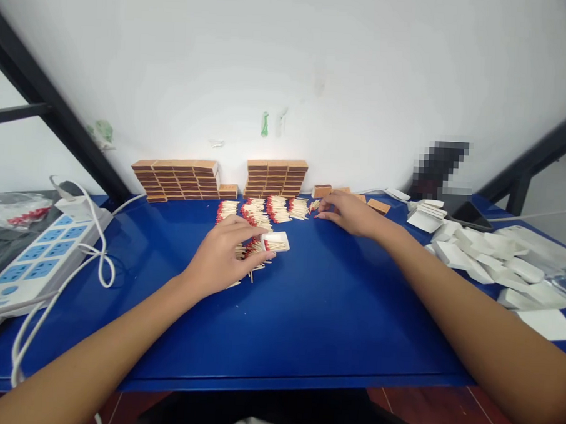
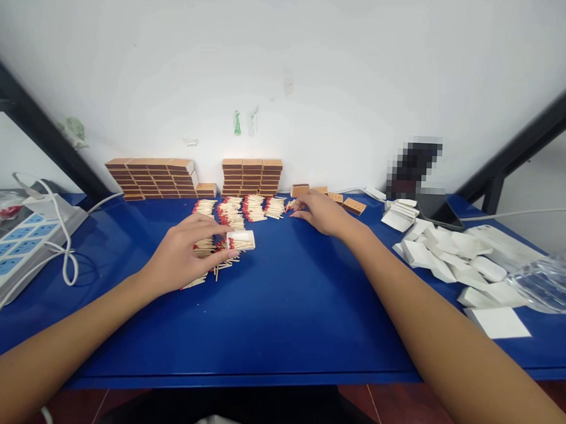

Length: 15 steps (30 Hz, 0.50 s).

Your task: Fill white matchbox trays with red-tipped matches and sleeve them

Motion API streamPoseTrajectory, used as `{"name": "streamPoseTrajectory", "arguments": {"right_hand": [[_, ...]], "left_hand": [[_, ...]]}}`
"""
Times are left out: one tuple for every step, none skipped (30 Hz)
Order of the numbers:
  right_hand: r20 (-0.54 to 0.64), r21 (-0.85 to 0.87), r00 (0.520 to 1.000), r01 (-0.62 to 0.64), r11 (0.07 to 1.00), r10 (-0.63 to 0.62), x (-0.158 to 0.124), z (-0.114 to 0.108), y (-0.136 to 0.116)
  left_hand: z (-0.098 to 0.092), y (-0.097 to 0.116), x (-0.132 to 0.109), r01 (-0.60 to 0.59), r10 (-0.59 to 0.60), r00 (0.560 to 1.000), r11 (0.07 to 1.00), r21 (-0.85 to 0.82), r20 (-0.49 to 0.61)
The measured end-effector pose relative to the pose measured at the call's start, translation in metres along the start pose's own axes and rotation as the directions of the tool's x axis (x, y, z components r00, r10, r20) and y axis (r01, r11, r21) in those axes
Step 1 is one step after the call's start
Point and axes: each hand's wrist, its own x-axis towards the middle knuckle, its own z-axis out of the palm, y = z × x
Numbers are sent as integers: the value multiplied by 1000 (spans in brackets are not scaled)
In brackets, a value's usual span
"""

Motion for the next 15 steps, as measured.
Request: {"name": "streamPoseTrajectory", "arguments": {"right_hand": [[1,-8,1000,-10,1000,10,0,0,0],[5,-17,1000,-17,1000,17,0,-1,-1],[8,-26,1000,-22,999,22,0,-1,-1],[12,-35,1000,-27,999,27,0,-2,-2],[16,-41,999,-33,999,33,0,-3,-3],[22,-43,999,-39,998,40,0,-3,-3],[30,-42,998,-47,998,48,0,-3,-4],[39,-37,998,-56,998,58,0,-3,-4],[51,-29,996,-68,997,70,1,-3,-4],[64,-21,994,-84,996,85,1,-4,-4],[78,-10,992,-100,995,100,1,-4,-4],[95,5,989,-114,993,113,0,-4,-4],[112,22,986,-128,992,125,0,-5,-5],[125,38,983,-142,989,136,0,-5,-5],[139,51,979,-157,986,148,0,-6,-5]], "left_hand": [[0,0,0,-1,1,1000,1000,-2,-1],[0,0,0,-3,3,1000,1000,-1,-3],[0,0,0,-4,4,1000,1000,1,-3],[0,0,0,-4,4,1000,1000,3,-1],[0,0,0,-4,4,1000,1000,5,1],[0,0,0,-5,5,1000,1000,7,3],[0,-1,0,-5,5,1000,1000,9,3],[0,-1,0,-7,7,1000,1000,10,3],[0,-1,0,-7,7,1000,1000,10,5],[0,-1,0,-6,6,1000,1000,11,6],[0,-1,0,-5,5,1000,1000,11,9],[0,-1,1,-4,4,1000,1000,10,10],[0,-1,1,-4,4,1000,1000,7,12],[0,-1,1,-4,4,1000,1000,4,13],[0,0,1,-5,5,1000,1000,3,15]]}}
